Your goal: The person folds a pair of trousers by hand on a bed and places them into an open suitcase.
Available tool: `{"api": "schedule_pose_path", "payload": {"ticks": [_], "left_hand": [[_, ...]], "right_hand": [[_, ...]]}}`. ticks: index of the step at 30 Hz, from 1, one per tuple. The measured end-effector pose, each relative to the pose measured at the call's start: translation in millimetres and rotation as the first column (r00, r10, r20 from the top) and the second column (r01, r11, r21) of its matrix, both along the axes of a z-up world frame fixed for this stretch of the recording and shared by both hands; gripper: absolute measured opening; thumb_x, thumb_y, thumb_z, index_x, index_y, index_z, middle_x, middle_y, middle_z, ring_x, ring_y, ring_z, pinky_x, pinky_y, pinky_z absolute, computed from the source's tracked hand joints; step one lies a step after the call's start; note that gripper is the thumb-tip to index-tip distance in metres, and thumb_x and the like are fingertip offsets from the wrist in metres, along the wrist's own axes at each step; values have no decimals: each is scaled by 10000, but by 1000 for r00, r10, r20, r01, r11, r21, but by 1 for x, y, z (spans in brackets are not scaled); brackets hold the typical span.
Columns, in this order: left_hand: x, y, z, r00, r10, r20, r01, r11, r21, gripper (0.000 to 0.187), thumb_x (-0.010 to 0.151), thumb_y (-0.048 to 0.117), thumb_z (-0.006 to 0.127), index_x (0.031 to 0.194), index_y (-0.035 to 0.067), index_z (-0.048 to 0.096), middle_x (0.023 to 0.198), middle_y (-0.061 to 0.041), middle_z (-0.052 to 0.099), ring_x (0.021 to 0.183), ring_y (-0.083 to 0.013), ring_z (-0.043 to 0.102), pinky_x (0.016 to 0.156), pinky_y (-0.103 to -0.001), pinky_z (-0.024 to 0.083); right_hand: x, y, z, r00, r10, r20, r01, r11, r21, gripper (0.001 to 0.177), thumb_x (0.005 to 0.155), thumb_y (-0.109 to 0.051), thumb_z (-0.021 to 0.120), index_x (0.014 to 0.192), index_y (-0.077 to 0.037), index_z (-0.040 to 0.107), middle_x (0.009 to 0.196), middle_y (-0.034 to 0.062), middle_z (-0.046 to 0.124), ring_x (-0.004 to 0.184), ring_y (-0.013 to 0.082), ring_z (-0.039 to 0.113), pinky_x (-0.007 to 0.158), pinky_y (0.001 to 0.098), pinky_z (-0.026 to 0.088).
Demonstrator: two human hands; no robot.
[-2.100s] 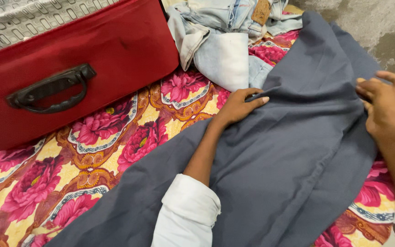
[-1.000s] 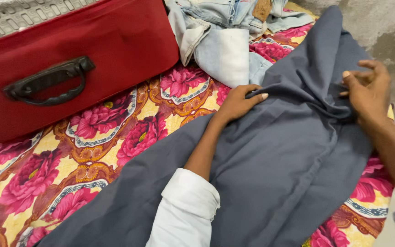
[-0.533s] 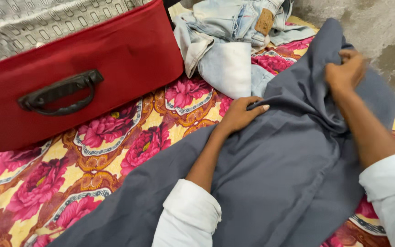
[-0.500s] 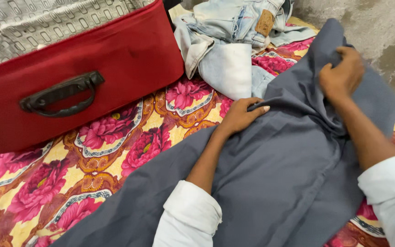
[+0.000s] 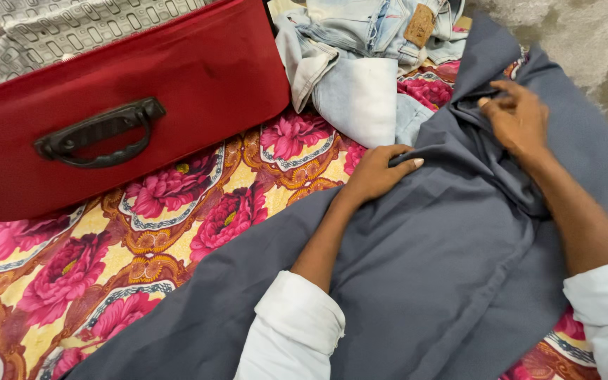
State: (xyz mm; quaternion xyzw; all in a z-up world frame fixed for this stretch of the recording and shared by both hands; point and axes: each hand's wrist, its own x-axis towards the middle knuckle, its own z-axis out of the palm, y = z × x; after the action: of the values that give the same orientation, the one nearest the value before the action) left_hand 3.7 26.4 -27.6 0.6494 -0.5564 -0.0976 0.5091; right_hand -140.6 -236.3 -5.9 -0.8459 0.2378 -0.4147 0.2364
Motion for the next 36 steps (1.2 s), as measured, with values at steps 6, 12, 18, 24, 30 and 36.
{"api": "schedule_pose_path", "payload": {"ticks": [6, 12, 18, 24, 30, 36], "left_hand": [[-1, 1, 0, 999, 12, 29, -12, 1000, -17, 414, 903, 410, 710, 1133, 69, 759, 948, -143, 783, 889, -240, 763, 827, -351, 562], [-3, 2, 2, 998, 40, 44, -40, 999, 2, 413, 902, 404, 704, 1138, 69, 753, 929, -155, 776, 872, -253, 759, 811, -359, 558], [-6, 5, 7, 999, 28, 19, -29, 999, 17, 407, 907, 394, 697, 1160, 79, 747, 968, -146, 779, 912, -252, 754, 839, -359, 551], [-6, 7, 12, 999, 40, 29, -42, 998, 56, 411, 906, 395, 701, 1167, 82, 748, 975, -162, 778, 931, -269, 754, 859, -367, 552], [-5, 7, 14, 998, 8, 57, -10, 999, 35, 432, 907, 402, 702, 1199, 86, 740, 1032, -170, 776, 988, -279, 752, 892, -377, 548], [-10, 12, 22, 998, 1, 60, -4, 999, 44, 406, 894, 349, 708, 1202, 86, 732, 1038, -169, 777, 984, -280, 757, 889, -377, 554]], "right_hand": [[5, 7, 0, 921, 63, -385, -207, 916, -345, 574, 952, -236, 616, 1520, -177, 553, 1512, 127, 566, 1264, 365, 551, 1091, 491, 381], [7, 22, 2, 863, -21, -505, -140, 950, -278, 529, 963, -188, 526, 1481, -290, 555, 1610, 6, 453, 1440, 339, 350, 1088, 695, 259], [6, -23, -10, 988, 1, -157, -52, 947, -318, 578, 884, -154, 621, 1459, -140, 569, 1498, 121, 554, 1384, 364, 443, 1114, 577, 341], [-49, -91, 23, 964, -129, 231, 119, 991, 58, 501, 947, -111, 569, 1444, -58, 611, 1213, 141, 689, 1072, 293, 643, 928, 383, 477], [-156, -155, 4, 942, -241, 236, 2, 703, 711, 552, 1052, -328, 557, 1516, -30, 532, 1248, 93, 622, 1123, 286, 579, 869, 460, 476], [-157, -196, -66, 960, -219, 177, 27, 696, 718, 768, 871, -53, 728, 1580, -76, 433, 1294, 135, 639, 993, 224, 552, 762, 371, 407]]}}
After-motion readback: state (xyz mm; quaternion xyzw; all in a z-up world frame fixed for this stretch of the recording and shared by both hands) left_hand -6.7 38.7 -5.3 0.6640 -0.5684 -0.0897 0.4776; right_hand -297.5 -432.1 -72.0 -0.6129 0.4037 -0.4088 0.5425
